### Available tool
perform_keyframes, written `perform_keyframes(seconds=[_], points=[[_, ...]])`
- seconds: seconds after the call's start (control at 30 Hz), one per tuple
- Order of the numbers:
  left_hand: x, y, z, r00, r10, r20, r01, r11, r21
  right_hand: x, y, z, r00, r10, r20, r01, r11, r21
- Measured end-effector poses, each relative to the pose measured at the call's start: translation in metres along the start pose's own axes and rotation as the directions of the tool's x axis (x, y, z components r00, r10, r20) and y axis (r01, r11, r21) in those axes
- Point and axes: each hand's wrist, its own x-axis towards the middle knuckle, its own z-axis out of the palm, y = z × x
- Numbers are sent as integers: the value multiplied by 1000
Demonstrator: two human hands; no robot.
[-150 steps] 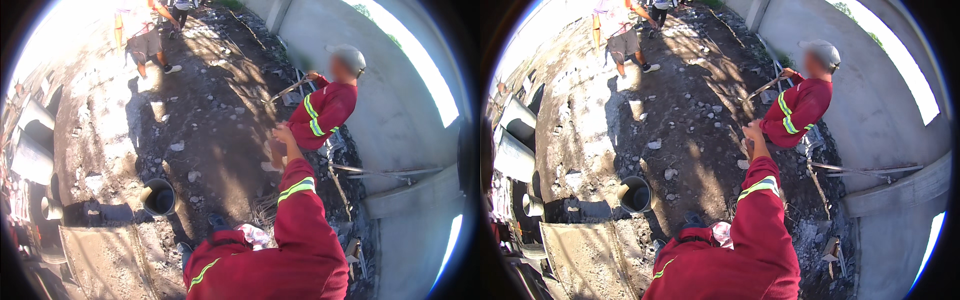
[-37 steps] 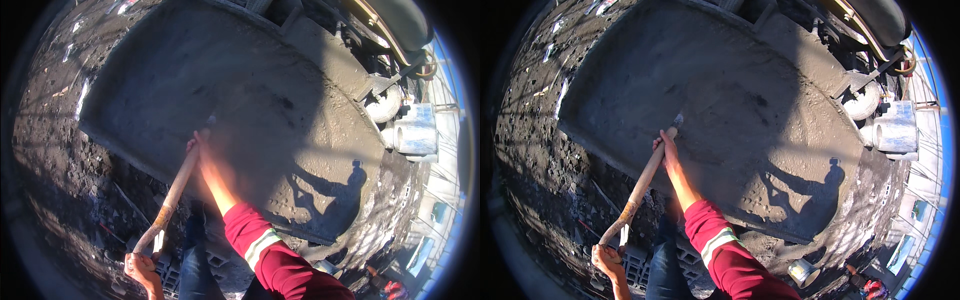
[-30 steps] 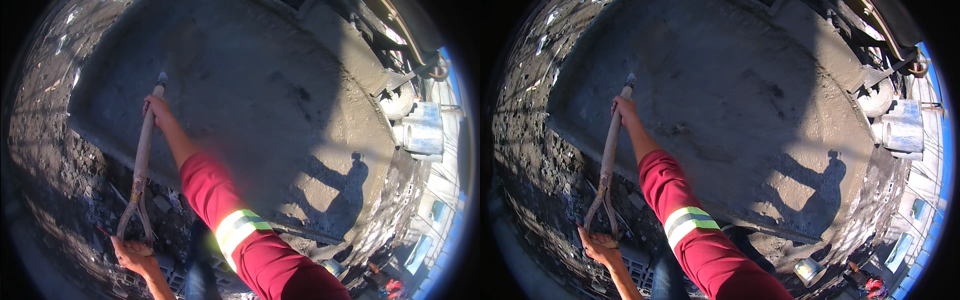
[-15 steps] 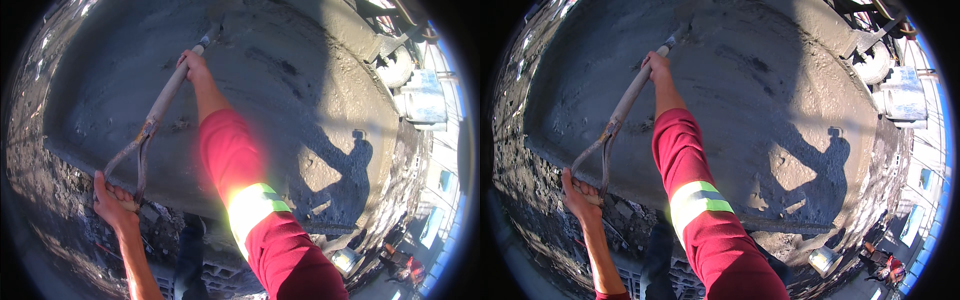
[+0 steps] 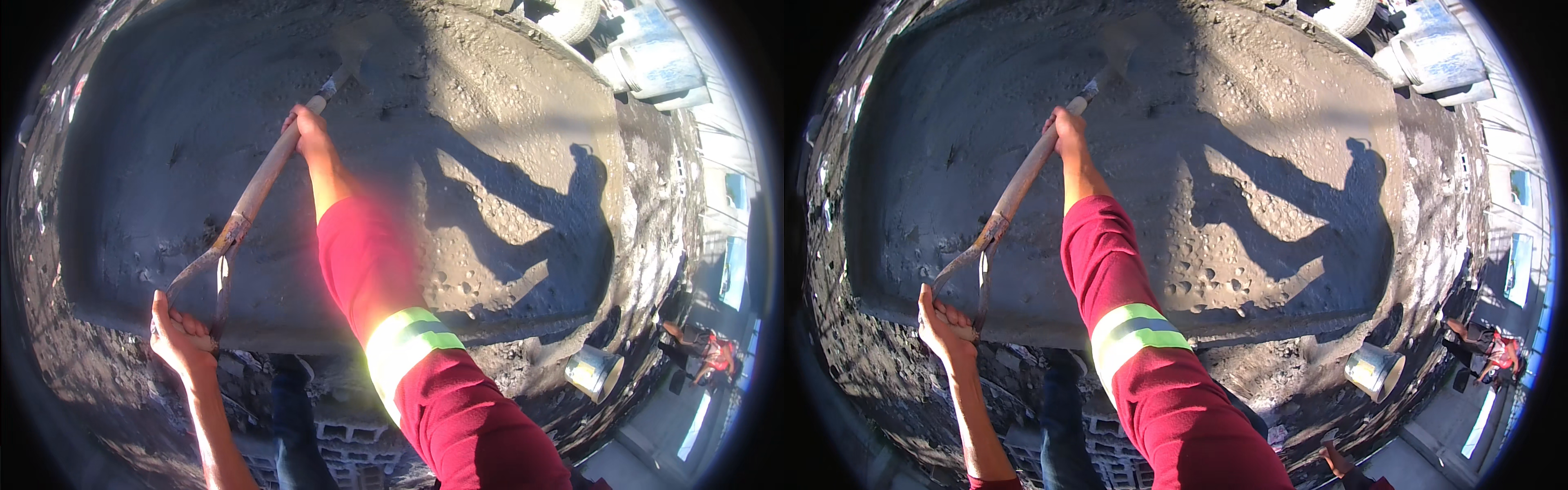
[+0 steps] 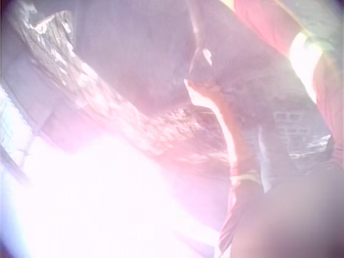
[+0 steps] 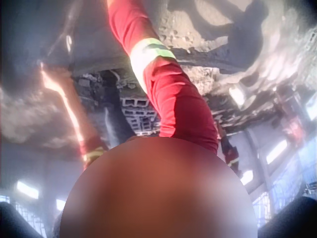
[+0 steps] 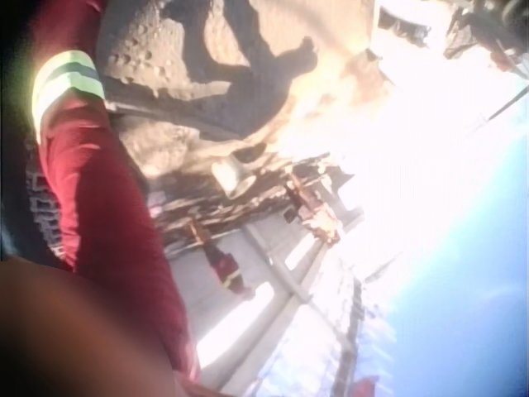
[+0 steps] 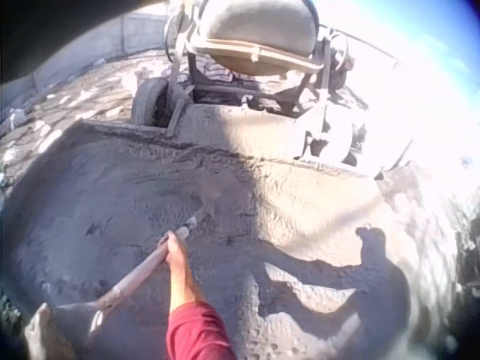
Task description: The person uses a hoe to spread and level wet concrete on a construction site. They repeatedly pull and push the hoe across the surface to flatten and smooth the material while other workers are visible nearby.
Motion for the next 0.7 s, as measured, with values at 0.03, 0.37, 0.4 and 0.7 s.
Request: perform_keyframes(seconds=[0.03,0.37,0.4,0.7], points=[[-12,-6,8,1000,-8,18,8,1000,17,-4,-17,-19,996,0,-89,3,999,32],[-116,-50,76,969,6,246,-62,974,218,-36,-158,-173,986,-125,-111,138,983,120],[-127,-52,85,959,19,283,-86,970,225,-40,-172,-188,982,-135,-132,159,969,189],[-224,-41,159,803,92,589,-362,861,359,-103,-275,-329,955,-238,-177,295,825,481]])
